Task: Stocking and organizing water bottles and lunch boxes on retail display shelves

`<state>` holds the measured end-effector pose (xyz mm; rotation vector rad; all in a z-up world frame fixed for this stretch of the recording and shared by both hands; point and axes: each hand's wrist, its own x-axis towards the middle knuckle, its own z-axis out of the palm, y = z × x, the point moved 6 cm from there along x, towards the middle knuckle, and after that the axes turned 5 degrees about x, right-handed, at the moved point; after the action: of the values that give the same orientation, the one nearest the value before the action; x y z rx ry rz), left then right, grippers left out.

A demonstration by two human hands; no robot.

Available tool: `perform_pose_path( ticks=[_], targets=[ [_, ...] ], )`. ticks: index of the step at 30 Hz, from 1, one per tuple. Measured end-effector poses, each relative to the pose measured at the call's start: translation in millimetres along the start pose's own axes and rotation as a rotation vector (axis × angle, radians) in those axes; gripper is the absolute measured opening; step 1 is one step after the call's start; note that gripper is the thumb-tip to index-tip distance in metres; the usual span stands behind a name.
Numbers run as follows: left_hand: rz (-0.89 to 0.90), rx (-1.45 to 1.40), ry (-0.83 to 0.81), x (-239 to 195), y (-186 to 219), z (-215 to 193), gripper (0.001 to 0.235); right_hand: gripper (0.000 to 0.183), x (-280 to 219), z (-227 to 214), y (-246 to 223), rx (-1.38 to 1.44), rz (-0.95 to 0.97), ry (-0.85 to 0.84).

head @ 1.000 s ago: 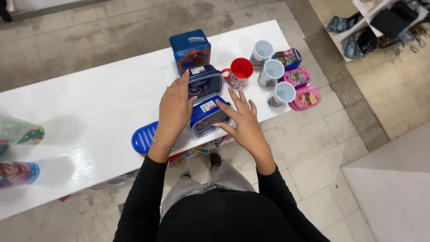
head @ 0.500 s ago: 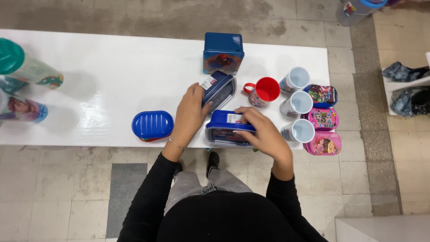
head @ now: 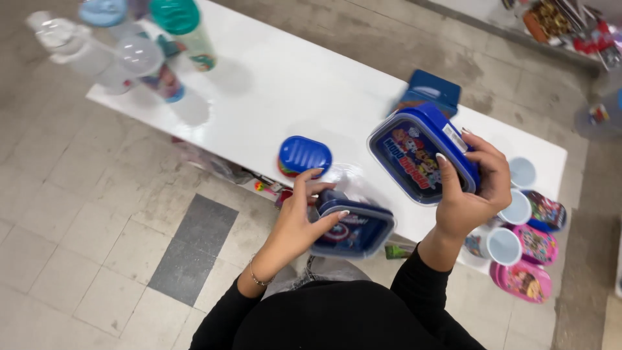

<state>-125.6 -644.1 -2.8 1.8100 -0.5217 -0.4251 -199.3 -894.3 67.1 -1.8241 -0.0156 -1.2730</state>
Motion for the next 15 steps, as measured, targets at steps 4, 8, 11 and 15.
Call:
perform_pose_path(
  ticks=[4, 8, 11, 15],
  targets=[
    [-0.039, -0.064, 0.127, -57, -14, -65, 0.079, 0.031, -14, 100, -32, 0.174, -0.027, -0.173],
    [0.039, -0.183, 0.528, -130, -37, -138, 0.094, 0.029, -53, 206, -101, 0.437, -0.032, -0.436],
    [0.031, -0.211, 0.754, -193, -64, -188, 0.102, 0.027, -87, 269, -151, 0.583, -0.044, -0.558],
    [-0.027, -0.149, 0.91, -276, -75, -239, 0.105, 0.025, -140, 342, -220, 0.77, -0.064, -0.744]
  ],
)
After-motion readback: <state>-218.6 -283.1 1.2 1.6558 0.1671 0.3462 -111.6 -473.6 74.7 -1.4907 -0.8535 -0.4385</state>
